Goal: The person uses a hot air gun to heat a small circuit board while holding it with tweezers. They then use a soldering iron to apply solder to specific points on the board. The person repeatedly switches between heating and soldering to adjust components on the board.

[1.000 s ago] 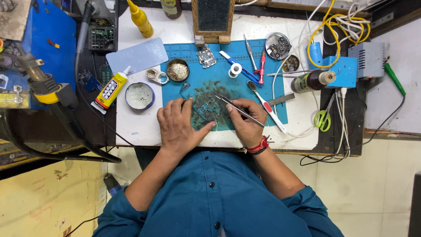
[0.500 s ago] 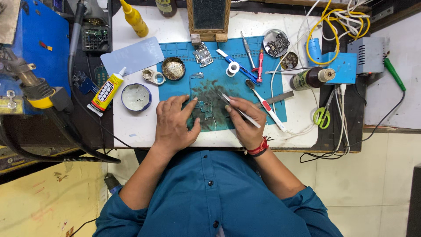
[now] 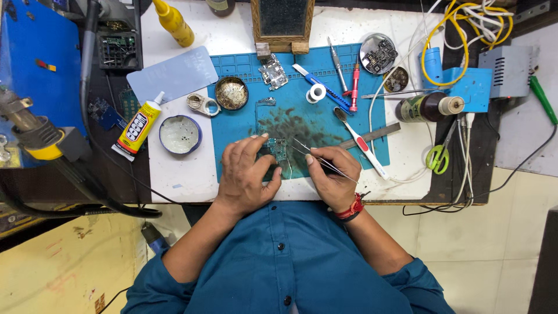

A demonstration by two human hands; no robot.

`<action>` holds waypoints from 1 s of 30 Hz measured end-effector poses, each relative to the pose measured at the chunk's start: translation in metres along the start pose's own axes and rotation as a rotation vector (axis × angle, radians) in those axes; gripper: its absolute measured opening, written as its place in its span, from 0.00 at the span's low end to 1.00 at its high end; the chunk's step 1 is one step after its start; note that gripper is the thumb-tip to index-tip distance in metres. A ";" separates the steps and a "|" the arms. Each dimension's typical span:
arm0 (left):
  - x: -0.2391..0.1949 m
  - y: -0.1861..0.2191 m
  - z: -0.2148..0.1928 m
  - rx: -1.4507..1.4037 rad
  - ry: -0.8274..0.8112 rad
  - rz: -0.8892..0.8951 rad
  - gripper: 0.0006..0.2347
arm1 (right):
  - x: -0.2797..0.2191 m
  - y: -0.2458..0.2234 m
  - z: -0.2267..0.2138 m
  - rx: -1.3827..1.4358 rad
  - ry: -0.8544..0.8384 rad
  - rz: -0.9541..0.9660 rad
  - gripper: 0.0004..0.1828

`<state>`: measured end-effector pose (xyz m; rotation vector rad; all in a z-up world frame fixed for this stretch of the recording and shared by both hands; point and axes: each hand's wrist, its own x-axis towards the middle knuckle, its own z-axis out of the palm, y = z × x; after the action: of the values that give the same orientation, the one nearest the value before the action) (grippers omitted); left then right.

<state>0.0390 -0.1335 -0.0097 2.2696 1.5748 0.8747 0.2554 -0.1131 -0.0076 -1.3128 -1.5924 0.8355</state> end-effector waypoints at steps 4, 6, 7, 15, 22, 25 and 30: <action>0.001 0.000 0.001 0.023 -0.028 0.006 0.10 | 0.002 0.004 0.000 -0.002 -0.023 0.013 0.08; 0.001 -0.001 0.002 0.032 -0.035 0.002 0.11 | 0.002 0.005 0.000 -0.003 -0.031 0.015 0.08; 0.002 -0.001 0.002 0.034 -0.038 0.001 0.11 | 0.002 0.005 0.001 -0.002 -0.029 0.008 0.08; 0.003 -0.002 0.001 0.030 -0.066 -0.003 0.12 | 0.005 0.004 0.000 0.005 -0.049 -0.012 0.08; 0.003 -0.003 0.001 0.057 -0.084 0.007 0.14 | 0.007 0.001 0.001 -0.014 -0.056 -0.033 0.09; 0.000 -0.001 0.000 0.053 -0.096 -0.006 0.14 | 0.006 -0.001 0.001 -0.031 -0.066 -0.035 0.09; 0.004 -0.002 0.000 0.042 -0.098 -0.013 0.15 | 0.009 -0.001 0.001 -0.014 -0.067 -0.039 0.09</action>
<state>0.0384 -0.1290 -0.0099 2.2908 1.5776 0.7225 0.2537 -0.1045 -0.0052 -1.2710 -1.6736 0.8532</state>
